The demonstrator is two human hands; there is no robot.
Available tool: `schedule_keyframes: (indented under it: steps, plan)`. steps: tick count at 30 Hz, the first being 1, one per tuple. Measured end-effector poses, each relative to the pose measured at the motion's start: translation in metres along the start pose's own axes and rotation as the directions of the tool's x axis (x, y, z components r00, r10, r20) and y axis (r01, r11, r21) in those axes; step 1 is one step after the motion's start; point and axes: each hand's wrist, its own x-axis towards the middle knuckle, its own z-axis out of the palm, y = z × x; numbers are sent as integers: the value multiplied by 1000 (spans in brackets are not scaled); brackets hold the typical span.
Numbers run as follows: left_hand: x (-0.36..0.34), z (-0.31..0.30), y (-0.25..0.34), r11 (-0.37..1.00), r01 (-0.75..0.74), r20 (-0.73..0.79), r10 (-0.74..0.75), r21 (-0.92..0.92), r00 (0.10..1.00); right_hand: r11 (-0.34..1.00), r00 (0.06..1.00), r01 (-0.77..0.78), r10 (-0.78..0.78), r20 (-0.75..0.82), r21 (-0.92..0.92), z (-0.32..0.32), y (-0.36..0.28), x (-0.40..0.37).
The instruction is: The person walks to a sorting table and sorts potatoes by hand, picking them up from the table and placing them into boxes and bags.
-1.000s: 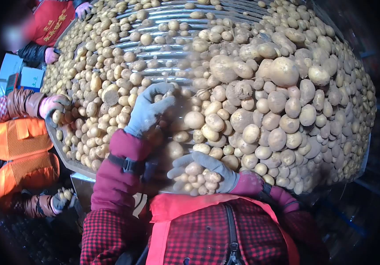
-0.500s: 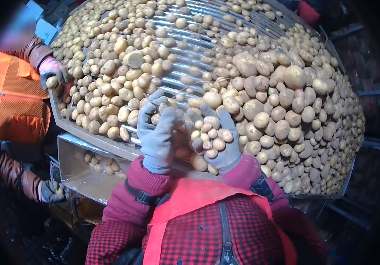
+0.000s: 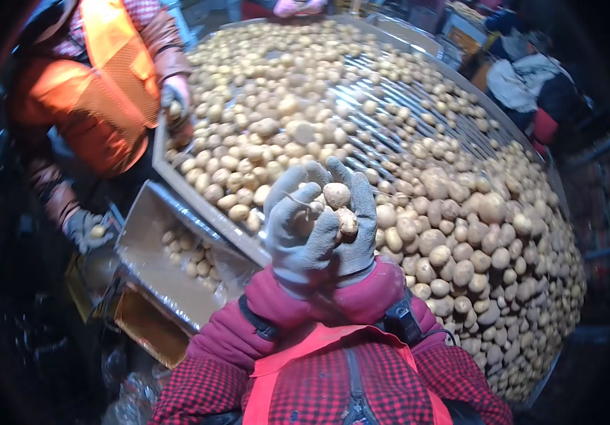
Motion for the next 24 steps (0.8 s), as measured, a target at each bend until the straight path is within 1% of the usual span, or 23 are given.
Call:
schedule_keyframes:
  steps: [1,2,3,4,5,6,7,8,9,10,11,13,15,16,17,19,21,22,23,24]
  plan:
    - [-3,-8,4,990,-42,3,42,133,999,999,1000,-19,20,13,-42,2,5,-4]
    - [-10,-12,4,990,-49,-8,51,132,999,998,995,-63,64,80,-19,1,7,-10]
    - [-16,-14,5,989,-60,-23,63,133,998,998,992,-67,69,102,-22,1,11,-14]
    - [-20,-18,10,973,-70,-30,78,218,996,997,990,-71,74,124,-25,1,14,-19]
    - [-24,-21,15,950,-78,-37,93,303,995,978,973,-199,192,126,53,10,13,-20]
    - [-28,-24,20,919,-83,-44,108,384,993,936,943,-324,308,125,135,18,11,-21]
    - [-32,-29,26,893,-61,-51,93,446,994,874,900,-436,419,123,215,26,9,-22]
    - [-36,-34,28,888,-66,-57,104,456,993,946,940,-317,304,156,69,14,20,-31]
    - [-40,-39,29,887,-72,-61,111,455,992,960,944,-279,271,188,18,3,29,-34]
    - [-42,-44,33,848,-92,-57,143,521,988,971,946,-237,238,219,-31,-8,38,-36]
    - [-44,-50,44,825,-69,-17,95,562,995,953,928,-304,295,226,4,-18,46,-34]
    - [-47,-60,53,752,-100,-1,133,652,991,906,889,-419,396,230,61,-22,58,-31]
    - [-46,-71,61,684,-162,33,198,711,980,911,894,-411,405,190,-6,-16,66,-35]
    - [-44,-75,64,665,-183,47,217,724,975,743,776,-621,535,334,250,-10,67,-35]
    - [-43,-80,68,646,-203,61,235,736,970,460,636,-771,587,501,440,-5,68,-33]
    - [-45,-90,72,658,-187,41,230,729,972,293,563,-816,603,566,499,2,80,-34]
    - [-50,-102,69,688,-156,-6,228,709,974,624,694,-720,626,356,305,7,96,-38]
    - [-54,-112,64,699,-138,-63,255,702,965,740,752,-652,606,258,162,9,105,-42]
    - [-58,-122,63,707,-121,-117,278,697,953,820,808,-572,563,172,5,11,116,-47]
    - [-62,-127,71,689,-9,-202,225,725,953,863,861,-479,497,104,-160,14,127,-51]
